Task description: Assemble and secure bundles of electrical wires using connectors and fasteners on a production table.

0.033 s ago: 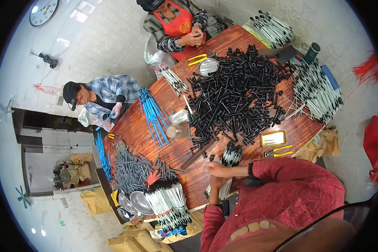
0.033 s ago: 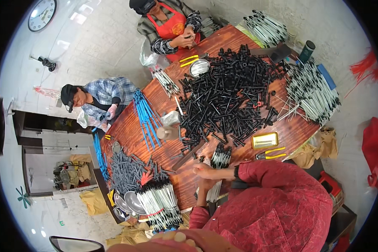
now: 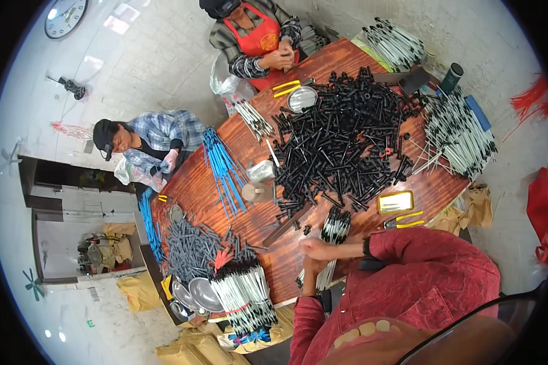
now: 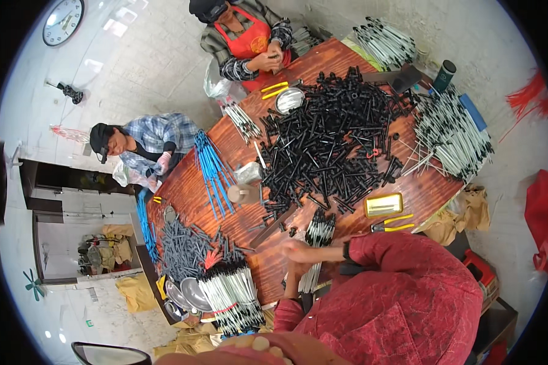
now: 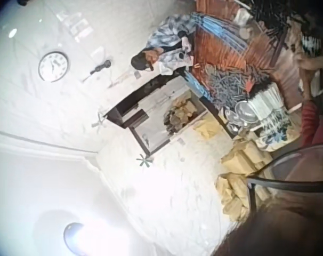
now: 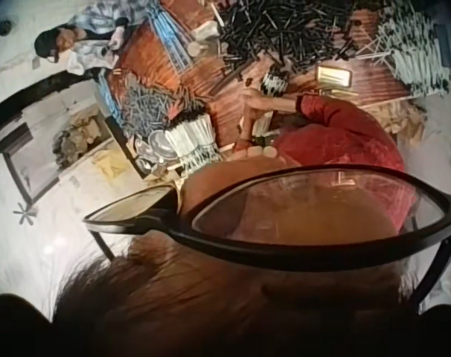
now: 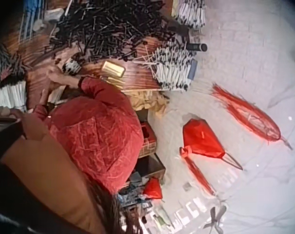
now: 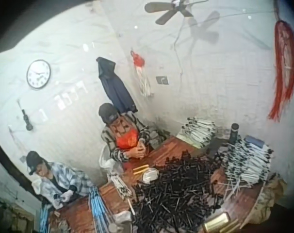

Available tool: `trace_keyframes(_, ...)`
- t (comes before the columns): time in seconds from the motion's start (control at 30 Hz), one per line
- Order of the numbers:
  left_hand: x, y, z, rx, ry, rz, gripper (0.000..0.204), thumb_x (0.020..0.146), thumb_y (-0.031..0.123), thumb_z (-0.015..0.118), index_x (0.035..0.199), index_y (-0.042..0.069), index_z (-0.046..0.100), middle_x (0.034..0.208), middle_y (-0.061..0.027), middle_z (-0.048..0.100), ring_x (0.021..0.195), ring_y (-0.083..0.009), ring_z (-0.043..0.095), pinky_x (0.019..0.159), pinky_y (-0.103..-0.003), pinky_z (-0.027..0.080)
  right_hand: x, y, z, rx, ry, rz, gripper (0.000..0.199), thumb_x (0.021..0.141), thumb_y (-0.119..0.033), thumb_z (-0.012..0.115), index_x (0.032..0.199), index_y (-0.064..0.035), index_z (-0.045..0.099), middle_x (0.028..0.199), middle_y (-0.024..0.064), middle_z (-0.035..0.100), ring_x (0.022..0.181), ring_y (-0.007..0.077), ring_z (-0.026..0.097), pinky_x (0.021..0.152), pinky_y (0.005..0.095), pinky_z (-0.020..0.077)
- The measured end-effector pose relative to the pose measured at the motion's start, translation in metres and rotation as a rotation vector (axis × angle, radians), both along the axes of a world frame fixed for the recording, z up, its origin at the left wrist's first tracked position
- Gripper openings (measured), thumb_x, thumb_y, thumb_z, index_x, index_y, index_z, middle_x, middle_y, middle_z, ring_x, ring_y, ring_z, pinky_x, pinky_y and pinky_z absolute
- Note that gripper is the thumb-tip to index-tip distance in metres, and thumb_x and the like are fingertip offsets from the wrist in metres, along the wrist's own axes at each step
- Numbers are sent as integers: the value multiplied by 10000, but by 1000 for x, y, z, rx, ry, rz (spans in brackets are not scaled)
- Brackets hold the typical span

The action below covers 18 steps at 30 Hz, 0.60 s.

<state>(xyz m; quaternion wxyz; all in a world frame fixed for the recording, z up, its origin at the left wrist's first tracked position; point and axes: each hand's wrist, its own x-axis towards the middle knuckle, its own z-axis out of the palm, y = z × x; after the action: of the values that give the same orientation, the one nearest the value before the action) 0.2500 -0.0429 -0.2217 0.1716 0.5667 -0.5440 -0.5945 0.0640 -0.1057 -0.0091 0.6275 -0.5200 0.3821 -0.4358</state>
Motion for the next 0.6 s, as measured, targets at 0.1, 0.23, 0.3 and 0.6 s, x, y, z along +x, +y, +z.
trace_keyframes(0.1, -1, -5, 4, -9, 145, 52, 699, 783, 520, 792, 1233, 22, 596, 1157, -146, 671, 1113, -248, 622, 955, -414, 518, -11, 18, 9, -215, 65, 30, 227, 959, -180, 531, 792, -32, 487, 708, -29, 447, 680, 122, 440, 607, 321, 396)
trace_keyframes(0.23, -56, -50, 134, -138, -283, -544, 784, 734, 490, 848, 1299, 27, 562, 1223, -120, 649, 1135, -268, 610, 995, -410, 498, -5, -18, -45, 177, -142, -91, 152, 939, -180, 557, 825, -80, 545, 721, -9, 496, 616, 119, 481, 509, 300, 387)
trace_keyframes(0.3, -77, -55, 192, 16, -109, -337, 829, 603, 575, 873, 1230, 84, 641, 1227, -102, 680, 1119, -229, 637, 945, -400, 499, -3, -27, -44, 585, -238, -43, 142, 957, -218, 566, 890, -95, 587, 748, -4, 503, 593, 117, 485, 445, 289, 354)
trace_keyframes(0.6, -126, 3, 215, -721, -910, 44, 838, 492, 476, 903, 1126, 68, 538, 961, -137, 594, 921, -360, 562, 783, -468, 465, -26, -35, 2, 843, -412, 111, 284, 1015, -260, 530, 764, -142, 470, 609, -59, 370, 459, 83, 322, 400, 275, 268)
